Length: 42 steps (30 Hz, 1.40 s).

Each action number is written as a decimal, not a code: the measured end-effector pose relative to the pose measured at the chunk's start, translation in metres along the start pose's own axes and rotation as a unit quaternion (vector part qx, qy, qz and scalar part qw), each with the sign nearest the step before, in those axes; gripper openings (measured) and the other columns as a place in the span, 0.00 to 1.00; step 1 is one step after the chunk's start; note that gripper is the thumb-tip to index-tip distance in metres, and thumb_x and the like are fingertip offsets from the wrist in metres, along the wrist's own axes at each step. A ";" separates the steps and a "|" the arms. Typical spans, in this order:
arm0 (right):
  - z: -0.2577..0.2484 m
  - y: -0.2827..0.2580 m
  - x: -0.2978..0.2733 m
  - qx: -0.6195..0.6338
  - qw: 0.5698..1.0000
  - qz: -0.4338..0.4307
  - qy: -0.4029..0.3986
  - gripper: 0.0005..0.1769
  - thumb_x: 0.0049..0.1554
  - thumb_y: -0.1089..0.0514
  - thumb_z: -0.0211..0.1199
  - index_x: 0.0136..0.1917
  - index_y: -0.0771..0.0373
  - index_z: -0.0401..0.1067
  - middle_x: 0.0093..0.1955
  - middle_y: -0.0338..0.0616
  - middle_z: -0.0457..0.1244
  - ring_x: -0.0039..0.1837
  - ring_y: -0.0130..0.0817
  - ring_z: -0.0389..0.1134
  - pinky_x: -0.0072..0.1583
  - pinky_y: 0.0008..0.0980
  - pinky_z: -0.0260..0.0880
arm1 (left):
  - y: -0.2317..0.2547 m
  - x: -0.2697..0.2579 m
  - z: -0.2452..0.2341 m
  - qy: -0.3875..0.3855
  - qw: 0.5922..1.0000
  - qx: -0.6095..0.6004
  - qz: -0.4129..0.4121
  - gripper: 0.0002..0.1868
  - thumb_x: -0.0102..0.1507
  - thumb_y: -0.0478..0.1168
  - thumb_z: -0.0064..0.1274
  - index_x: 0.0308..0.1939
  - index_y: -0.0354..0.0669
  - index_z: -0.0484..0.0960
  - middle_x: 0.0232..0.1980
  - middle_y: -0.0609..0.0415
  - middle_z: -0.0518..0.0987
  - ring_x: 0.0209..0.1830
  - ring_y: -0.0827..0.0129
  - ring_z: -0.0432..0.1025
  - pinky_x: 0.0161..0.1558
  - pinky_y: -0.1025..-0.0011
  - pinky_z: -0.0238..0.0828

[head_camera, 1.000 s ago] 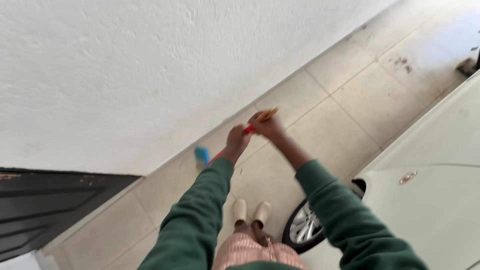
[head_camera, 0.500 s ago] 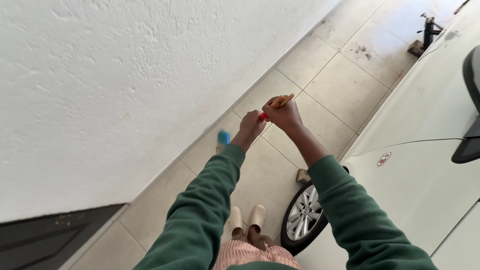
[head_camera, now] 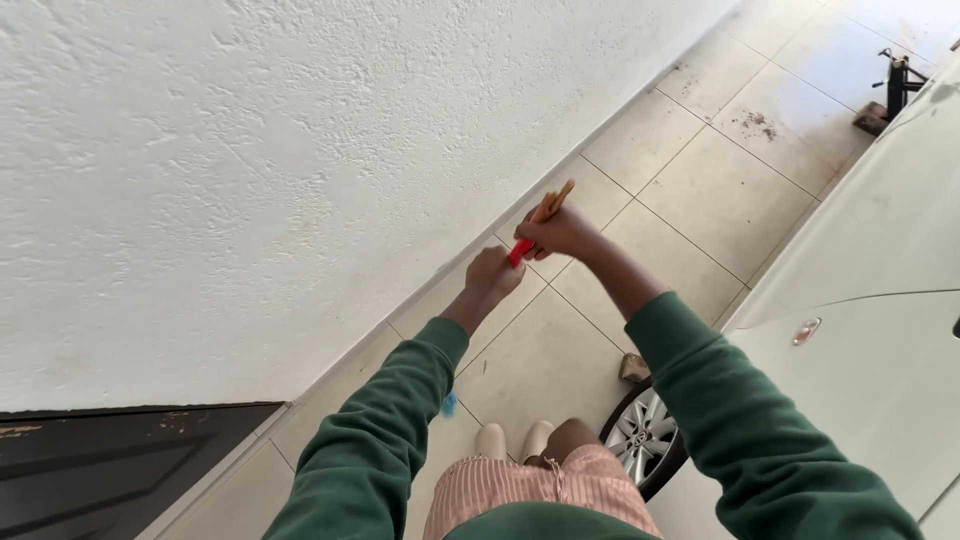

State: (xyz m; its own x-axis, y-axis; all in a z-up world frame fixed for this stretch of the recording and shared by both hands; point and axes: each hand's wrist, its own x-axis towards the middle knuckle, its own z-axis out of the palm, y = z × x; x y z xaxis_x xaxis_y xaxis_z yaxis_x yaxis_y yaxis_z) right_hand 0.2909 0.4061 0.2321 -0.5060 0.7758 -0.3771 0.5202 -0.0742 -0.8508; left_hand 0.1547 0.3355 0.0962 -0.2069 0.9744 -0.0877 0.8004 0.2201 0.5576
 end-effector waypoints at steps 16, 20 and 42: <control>-0.100 0.045 0.032 0.003 0.999 -0.038 0.031 0.08 0.51 0.60 0.64 0.38 0.69 0.75 0.34 0.44 0.69 0.36 0.28 0.72 0.39 0.27 0.74 | 0.070 0.085 0.076 -0.030 0.991 -0.128 0.001 0.11 0.61 0.42 0.52 0.41 0.43 0.87 0.40 0.41 0.84 0.43 0.48 0.78 0.45 0.57 0.73; -0.147 0.057 0.052 -0.037 0.994 -0.041 0.094 0.07 0.50 0.59 0.66 0.38 0.66 0.75 0.32 0.44 0.68 0.35 0.27 0.71 0.38 0.27 0.73 | 0.111 0.140 0.102 -0.032 0.981 -0.193 0.012 0.11 0.63 0.42 0.50 0.41 0.43 0.85 0.41 0.42 0.84 0.44 0.50 0.78 0.46 0.60 0.73; -0.199 0.099 0.147 -0.104 0.974 -0.193 0.060 0.13 0.43 0.55 0.74 0.37 0.64 0.76 0.35 0.47 0.69 0.39 0.37 0.72 0.45 0.36 0.75 | 0.142 0.220 0.126 0.000 0.958 -0.287 -0.014 0.18 0.66 0.40 0.51 0.58 0.38 0.74 0.52 0.48 0.79 0.54 0.62 0.73 0.53 0.66 0.72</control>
State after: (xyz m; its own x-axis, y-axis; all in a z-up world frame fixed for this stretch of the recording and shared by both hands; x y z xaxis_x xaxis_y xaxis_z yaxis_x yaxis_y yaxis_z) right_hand 0.4056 0.6375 0.1655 -0.6137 0.7895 0.0124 0.4412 0.3559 -0.8238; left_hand 0.2936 0.5870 0.0516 -0.2231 0.9687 -0.1086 0.3535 0.1842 0.9171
